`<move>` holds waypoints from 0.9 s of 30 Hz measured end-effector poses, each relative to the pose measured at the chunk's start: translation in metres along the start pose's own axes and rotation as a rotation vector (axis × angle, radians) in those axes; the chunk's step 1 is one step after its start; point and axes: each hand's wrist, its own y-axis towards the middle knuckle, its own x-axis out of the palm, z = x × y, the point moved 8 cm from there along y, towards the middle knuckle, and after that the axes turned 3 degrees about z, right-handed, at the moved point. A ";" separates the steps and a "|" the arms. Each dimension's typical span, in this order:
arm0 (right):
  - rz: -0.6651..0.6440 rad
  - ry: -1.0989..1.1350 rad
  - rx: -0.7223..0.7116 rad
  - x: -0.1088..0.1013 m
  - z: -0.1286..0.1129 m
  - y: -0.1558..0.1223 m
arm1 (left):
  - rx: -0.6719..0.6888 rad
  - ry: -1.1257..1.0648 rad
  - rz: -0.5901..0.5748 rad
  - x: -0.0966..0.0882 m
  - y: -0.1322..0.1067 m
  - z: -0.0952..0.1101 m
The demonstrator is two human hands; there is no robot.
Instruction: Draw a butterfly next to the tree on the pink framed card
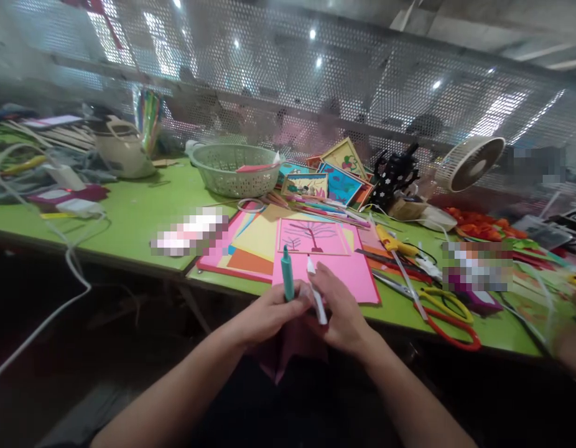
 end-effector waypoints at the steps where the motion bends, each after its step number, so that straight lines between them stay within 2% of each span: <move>1: -0.017 -0.022 -0.002 0.006 -0.001 -0.002 | -0.016 -0.044 -0.016 0.003 -0.001 -0.003; 6: -0.127 -0.023 0.045 0.019 -0.004 -0.014 | -0.099 -0.158 -0.017 0.008 -0.003 -0.018; 11: -0.157 -0.008 0.058 0.003 -0.013 -0.017 | -0.125 -0.178 0.021 0.007 -0.008 -0.019; 15: -0.006 -0.033 0.042 -0.025 -0.020 -0.009 | -0.116 -0.206 0.033 0.007 -0.009 -0.015; 18: 0.097 0.034 0.032 -0.042 -0.033 0.001 | -0.133 -0.226 0.010 0.012 -0.010 -0.016; 23: 0.108 0.065 -0.082 -0.044 -0.061 0.013 | -0.132 -0.291 -0.016 0.022 -0.016 -0.015; 27: 0.180 0.121 0.033 -0.043 -0.051 0.002 | -0.120 -0.385 -0.010 0.022 -0.022 -0.014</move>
